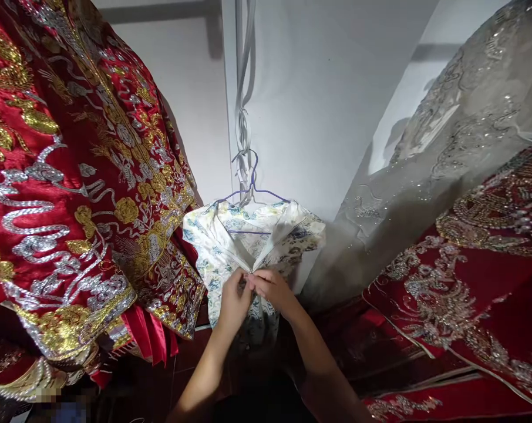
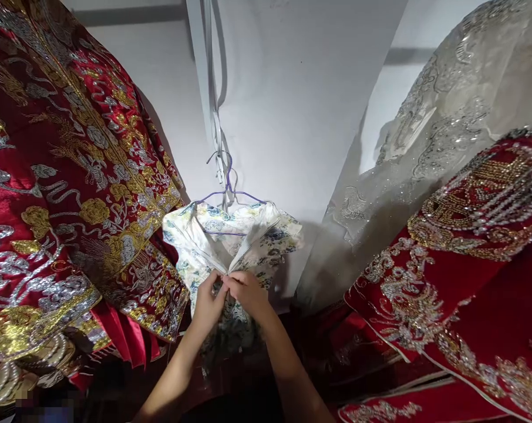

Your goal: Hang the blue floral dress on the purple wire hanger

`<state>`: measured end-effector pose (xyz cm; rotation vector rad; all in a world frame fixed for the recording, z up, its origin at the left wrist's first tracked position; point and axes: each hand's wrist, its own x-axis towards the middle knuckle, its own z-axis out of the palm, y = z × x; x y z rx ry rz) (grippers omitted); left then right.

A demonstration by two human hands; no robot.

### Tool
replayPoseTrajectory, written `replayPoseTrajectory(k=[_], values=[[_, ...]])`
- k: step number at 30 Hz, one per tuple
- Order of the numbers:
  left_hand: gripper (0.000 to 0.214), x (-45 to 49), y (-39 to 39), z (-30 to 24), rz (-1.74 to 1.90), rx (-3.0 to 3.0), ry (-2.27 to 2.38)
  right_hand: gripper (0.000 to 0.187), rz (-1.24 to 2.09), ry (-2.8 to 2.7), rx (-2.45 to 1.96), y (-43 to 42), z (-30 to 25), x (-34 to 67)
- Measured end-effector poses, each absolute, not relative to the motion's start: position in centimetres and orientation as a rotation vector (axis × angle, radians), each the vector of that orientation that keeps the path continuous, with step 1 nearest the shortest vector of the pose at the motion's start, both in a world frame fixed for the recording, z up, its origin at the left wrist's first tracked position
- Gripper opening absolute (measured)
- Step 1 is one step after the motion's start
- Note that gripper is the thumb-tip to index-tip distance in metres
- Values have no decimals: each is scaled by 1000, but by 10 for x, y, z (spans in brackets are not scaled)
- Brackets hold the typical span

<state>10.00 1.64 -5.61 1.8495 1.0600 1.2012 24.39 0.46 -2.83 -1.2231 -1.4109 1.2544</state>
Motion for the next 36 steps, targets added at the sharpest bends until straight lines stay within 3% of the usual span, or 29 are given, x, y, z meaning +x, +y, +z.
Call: replayPoseTrajectory(k=[12,16,20,23,28,36], values=[[15,113,24,-74,951,2088,1183,28,1013,-1095,-964,68,99,261],[20,104,27,-34,918,2029,1005,28,988,-1194,-970,57,93,258],[37,105,50,42,1339,2005,821,29,916,-1297,-946,46,86,262],[22,113,70,89,1412,2175,754,29,746,-1413,-1044,47,82,263],[22,102,76,128,1618,2260,892,32,525,-1469,-1313,57,47,263],[21,95,77,117,1102,2521,905,32,605,-1399,-1017,49,55,256]])
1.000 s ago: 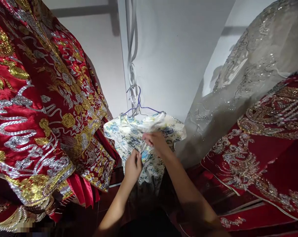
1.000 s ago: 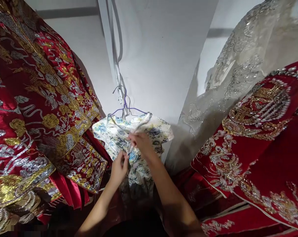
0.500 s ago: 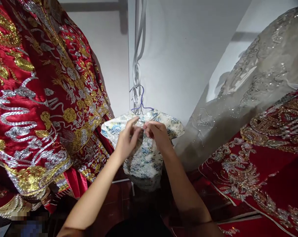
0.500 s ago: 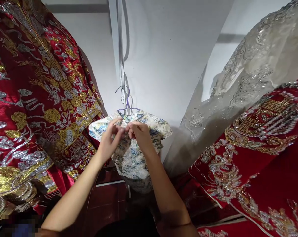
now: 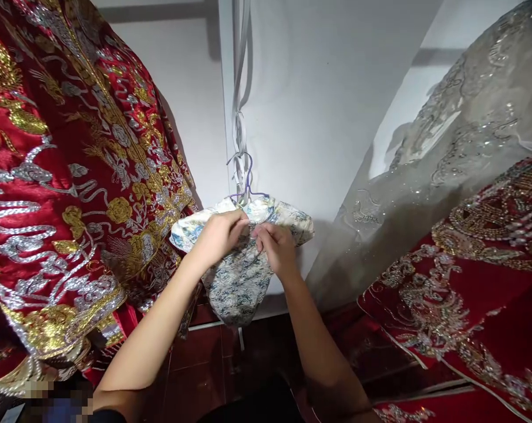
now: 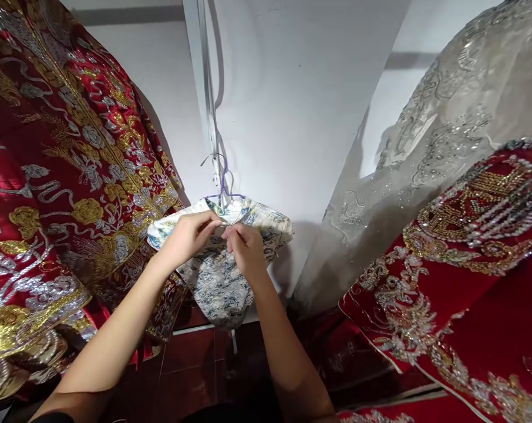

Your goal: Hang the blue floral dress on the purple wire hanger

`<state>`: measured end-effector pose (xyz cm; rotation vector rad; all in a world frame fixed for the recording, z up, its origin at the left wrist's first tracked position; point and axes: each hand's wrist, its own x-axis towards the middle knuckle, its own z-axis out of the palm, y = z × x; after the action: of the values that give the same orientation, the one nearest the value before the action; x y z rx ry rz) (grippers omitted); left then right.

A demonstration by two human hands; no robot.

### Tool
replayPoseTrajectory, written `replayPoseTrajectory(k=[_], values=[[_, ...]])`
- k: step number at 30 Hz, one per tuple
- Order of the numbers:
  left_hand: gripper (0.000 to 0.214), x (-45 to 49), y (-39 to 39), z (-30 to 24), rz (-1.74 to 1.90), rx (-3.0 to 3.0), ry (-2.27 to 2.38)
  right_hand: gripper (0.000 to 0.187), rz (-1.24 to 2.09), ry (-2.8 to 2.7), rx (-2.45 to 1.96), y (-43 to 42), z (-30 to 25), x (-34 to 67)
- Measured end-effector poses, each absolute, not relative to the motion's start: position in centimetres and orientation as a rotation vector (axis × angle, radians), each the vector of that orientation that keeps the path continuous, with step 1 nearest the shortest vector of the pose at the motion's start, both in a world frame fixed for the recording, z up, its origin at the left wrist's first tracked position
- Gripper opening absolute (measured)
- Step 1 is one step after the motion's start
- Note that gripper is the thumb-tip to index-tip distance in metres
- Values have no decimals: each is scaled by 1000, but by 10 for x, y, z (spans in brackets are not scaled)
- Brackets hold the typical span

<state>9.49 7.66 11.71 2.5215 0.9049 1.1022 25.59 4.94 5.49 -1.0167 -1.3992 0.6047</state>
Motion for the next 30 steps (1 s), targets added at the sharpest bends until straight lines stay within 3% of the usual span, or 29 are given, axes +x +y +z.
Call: replayPoseTrajectory(k=[4,9,14,20,30], values=[[22,95,78,115,1260,2316,938,31,555,-1412,-1201,66,43,250],[20,31,87,109,1720,1708,932,32,799,-1426,-1185,60,1,253],[23,0,87,20,1902,1357,1244,29,1015,-1379,-1139,25,-19,249],[21,46,64,-87,1517,1561,1286,33,1047,-1181,-1043,12,-29,264],[42,74,69,-101,1246,1488,1071,34,1149,-1343,-1342,-11,-40,309]])
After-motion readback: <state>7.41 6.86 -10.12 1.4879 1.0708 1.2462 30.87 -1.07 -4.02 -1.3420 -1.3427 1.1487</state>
